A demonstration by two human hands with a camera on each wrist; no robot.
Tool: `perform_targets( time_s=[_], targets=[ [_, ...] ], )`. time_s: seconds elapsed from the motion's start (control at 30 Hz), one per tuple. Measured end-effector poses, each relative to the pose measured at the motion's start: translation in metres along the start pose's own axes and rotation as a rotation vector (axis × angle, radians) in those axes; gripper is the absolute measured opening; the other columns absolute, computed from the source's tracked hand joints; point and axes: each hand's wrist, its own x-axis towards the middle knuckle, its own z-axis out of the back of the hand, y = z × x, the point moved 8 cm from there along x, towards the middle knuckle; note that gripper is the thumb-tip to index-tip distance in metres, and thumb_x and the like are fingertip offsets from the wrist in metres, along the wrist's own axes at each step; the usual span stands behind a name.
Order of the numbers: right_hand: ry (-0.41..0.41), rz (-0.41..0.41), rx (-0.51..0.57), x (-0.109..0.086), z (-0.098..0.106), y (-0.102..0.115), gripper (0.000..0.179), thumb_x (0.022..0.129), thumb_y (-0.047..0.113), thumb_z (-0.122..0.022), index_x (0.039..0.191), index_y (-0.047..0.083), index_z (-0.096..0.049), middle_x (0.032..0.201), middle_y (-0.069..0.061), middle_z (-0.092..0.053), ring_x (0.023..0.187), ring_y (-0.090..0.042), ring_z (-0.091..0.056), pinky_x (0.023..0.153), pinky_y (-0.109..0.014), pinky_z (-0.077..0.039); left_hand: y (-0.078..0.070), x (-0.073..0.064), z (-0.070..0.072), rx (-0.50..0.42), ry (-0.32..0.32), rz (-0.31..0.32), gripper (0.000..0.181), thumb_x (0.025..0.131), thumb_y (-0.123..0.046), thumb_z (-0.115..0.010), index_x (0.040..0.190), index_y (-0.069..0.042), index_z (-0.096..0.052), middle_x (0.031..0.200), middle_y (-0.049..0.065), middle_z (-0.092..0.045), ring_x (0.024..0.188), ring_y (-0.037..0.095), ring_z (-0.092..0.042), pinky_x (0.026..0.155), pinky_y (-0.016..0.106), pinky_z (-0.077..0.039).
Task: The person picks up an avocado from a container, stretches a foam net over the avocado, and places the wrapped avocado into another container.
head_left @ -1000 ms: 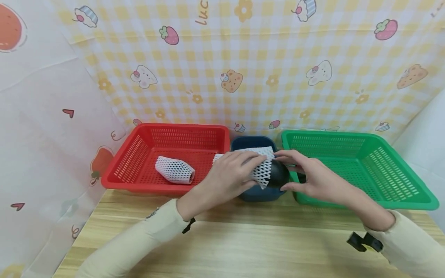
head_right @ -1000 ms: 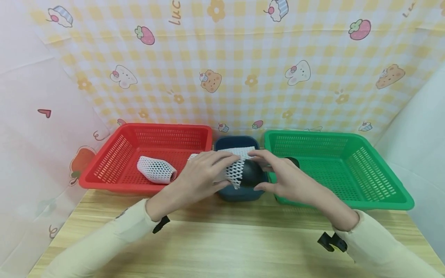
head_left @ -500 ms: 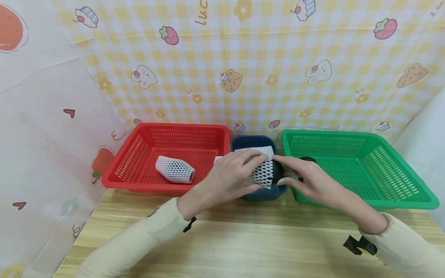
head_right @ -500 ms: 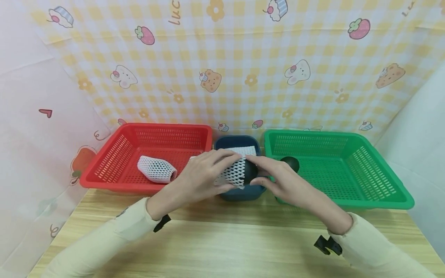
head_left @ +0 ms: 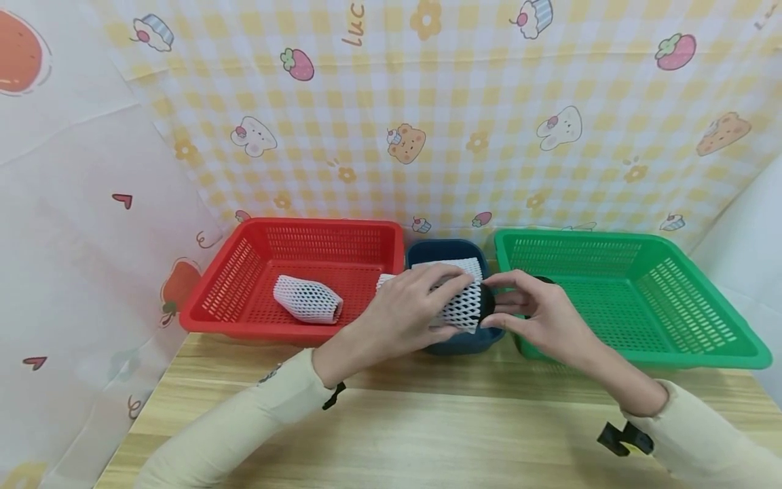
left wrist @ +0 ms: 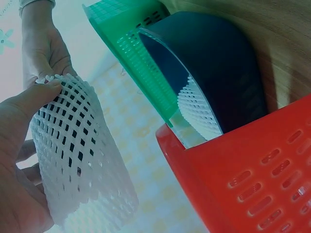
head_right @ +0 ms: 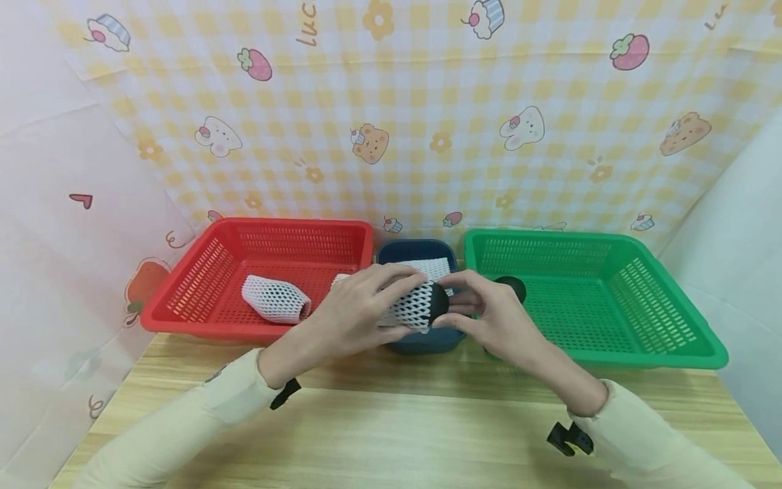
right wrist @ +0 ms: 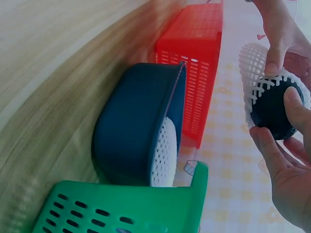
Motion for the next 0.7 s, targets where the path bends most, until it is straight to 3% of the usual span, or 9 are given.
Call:
perform_targets(
  time_s=[0.27,0.43,0.7],
  targets=[
    [0.053,0.000,0.180,-0.0006,-0.0075,-0.0073,0.058,0.082,-0.020,-0.073,0.135,-0.005,-0.056,0.123,-0.025,-0.063,0.104,-0.018,-0.070,0.081,-0.034,-0.057,-0.0016,0.0001,0.0008,-0.002,-0.012,0.001,0.075,0.077,-0.038,-0.090,0.138,-0.007,-0.059,0.135,0.013,-0.057,0.122,0.026,-0.054,0.102,0.037,-0.047],
    [0.021,0.035,0.158,-0.0009,-0.0085,-0.0063,0.059,0.081,-0.024,-0.070,0.135,-0.006,-0.057,0.119,-0.026,-0.065,0.100,-0.017,-0.071,0.079,-0.034,-0.057,-0.0010,-0.0002,0.0003,-0.006,-0.012,-0.004,0.075,0.078,-0.038,-0.089,0.138,-0.006,-0.059,0.136,0.013,-0.057,0.123,0.027,-0.054,0.103,0.037,-0.046],
    [-0.081,0.078,0.052,-0.0009,-0.0103,-0.0015,0.055,0.077,-0.020,-0.077,0.127,-0.001,-0.064,0.110,-0.015,-0.071,0.090,-0.017,-0.073,0.074,-0.031,-0.058,-0.0002,-0.0006,-0.0013,0.000,-0.011,-0.011,0.075,0.077,-0.038,-0.089,0.138,-0.007,-0.059,0.137,0.013,-0.057,0.124,0.027,-0.054,0.103,0.037,-0.046]
  ],
)
